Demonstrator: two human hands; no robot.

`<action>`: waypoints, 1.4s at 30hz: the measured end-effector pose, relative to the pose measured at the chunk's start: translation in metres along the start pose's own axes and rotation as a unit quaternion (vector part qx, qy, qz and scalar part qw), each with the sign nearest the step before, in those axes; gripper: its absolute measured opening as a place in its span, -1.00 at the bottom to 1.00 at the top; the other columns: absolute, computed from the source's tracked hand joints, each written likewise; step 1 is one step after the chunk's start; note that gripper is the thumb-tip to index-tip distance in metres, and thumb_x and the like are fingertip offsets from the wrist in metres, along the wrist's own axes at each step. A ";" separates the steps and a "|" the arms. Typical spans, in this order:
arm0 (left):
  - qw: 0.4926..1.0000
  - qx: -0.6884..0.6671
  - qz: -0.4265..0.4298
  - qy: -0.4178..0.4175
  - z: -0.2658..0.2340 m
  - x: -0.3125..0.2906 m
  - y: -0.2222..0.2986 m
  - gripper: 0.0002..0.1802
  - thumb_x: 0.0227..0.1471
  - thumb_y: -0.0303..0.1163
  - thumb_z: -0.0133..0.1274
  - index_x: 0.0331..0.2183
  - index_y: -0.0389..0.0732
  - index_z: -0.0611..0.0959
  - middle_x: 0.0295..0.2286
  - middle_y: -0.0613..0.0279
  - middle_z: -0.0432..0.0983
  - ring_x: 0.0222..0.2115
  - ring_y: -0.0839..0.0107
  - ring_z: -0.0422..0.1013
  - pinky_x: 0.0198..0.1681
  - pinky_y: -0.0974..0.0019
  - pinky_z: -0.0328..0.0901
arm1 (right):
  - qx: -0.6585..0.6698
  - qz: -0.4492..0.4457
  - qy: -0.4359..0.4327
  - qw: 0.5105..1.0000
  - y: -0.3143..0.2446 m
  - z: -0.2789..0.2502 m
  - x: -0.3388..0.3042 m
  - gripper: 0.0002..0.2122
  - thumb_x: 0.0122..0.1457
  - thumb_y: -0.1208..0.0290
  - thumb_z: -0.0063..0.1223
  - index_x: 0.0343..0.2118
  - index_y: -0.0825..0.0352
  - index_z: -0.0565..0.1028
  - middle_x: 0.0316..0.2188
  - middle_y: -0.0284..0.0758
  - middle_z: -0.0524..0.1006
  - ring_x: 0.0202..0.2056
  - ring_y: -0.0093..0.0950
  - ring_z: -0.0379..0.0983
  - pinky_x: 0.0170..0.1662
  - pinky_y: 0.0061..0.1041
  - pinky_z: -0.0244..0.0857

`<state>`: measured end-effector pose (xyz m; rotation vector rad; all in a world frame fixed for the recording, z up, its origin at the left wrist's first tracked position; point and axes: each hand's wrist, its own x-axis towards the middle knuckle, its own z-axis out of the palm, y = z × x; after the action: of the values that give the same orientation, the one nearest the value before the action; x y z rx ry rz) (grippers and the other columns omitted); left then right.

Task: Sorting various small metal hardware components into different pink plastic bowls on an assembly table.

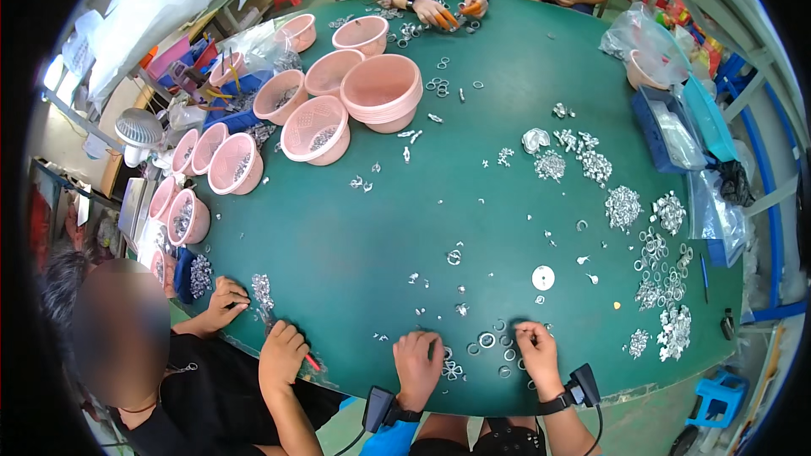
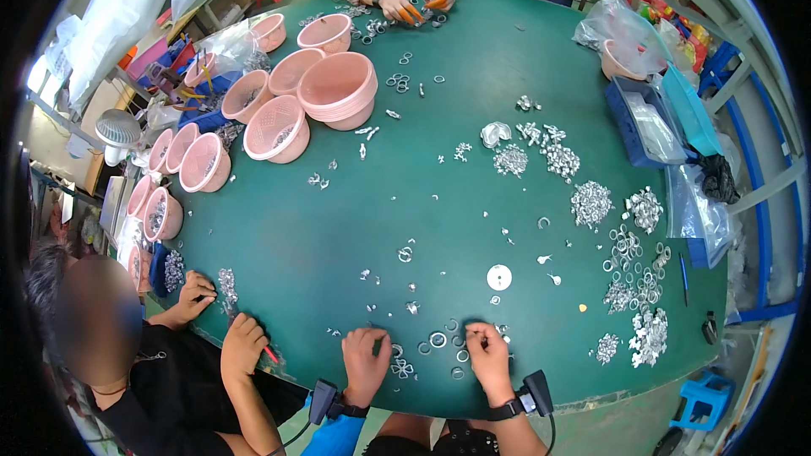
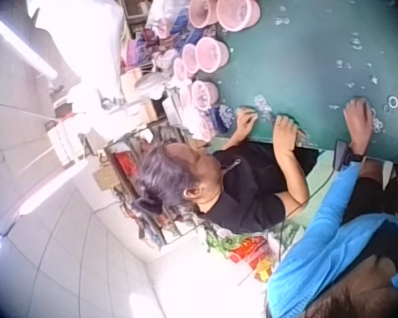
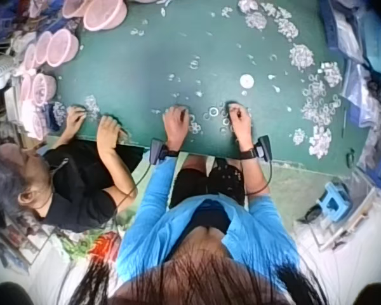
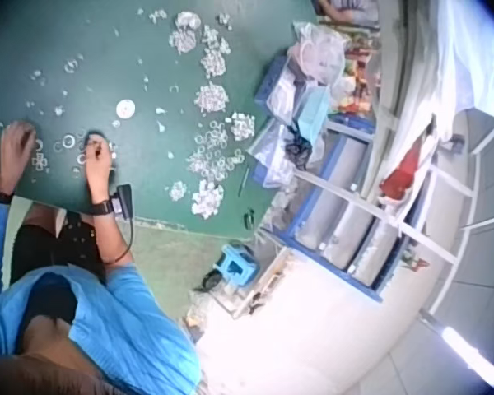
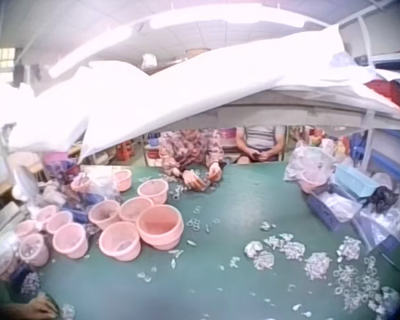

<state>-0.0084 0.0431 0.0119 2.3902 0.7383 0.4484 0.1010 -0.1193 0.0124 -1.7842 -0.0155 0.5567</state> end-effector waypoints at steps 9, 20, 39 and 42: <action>0.995 0.066 0.026 -0.069 0.012 0.039 -0.011 -0.88 -0.28 -0.43 0.07 -0.56 -0.20 0.48 -0.48 0.21 0.33 -0.40 0.21 0.23 -0.36 0.23 0.09 | -0.016 0.009 -0.015 1.000 -0.009 -0.010 -0.011 -0.94 -0.02 0.55 -0.10 -0.45 0.37 0.40 -0.71 -0.57 0.24 -0.66 -0.80 0.09 -0.62 -0.77 -0.01; 0.998 -0.066 -0.015 -0.016 0.013 0.076 -0.035 -0.93 -0.30 -0.55 0.03 -0.60 -0.31 0.47 -0.65 0.14 0.34 -0.58 0.25 0.28 -0.50 0.29 0.19 | -0.025 0.028 -0.038 0.999 -0.003 -0.015 -0.016 -0.93 -0.04 0.55 -0.08 -0.47 0.38 0.42 -0.68 -0.51 0.30 -0.61 -0.74 0.14 -0.53 -0.76 0.07; 0.991 -0.122 -0.046 -0.018 0.006 0.092 -0.030 -0.95 -0.14 -0.56 -0.12 -0.52 -0.32 0.44 -0.50 0.07 0.37 -0.46 0.17 0.29 -0.39 0.28 0.21 | -0.020 0.043 -0.040 0.998 0.000 -0.023 -0.019 -0.94 -0.04 0.55 -0.08 -0.47 0.39 0.41 -0.67 -0.49 0.32 -0.59 -0.73 0.19 -0.52 -0.75 0.10; 0.826 -0.484 -0.280 -0.070 -0.015 0.097 -0.029 -0.92 -0.10 -0.54 -0.13 -0.46 -0.32 0.45 -0.47 0.12 0.40 -0.45 0.34 0.32 -0.38 0.38 0.22 | -0.022 0.028 -0.041 0.999 0.000 -0.024 -0.021 -0.94 -0.04 0.56 -0.08 -0.47 0.39 0.41 -0.69 -0.50 0.32 -0.62 -0.76 0.17 -0.55 -0.77 0.07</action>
<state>0.0495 0.1269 0.0186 1.1680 0.8296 0.2799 0.0916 -0.1474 0.0237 -1.8083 -0.0352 0.6746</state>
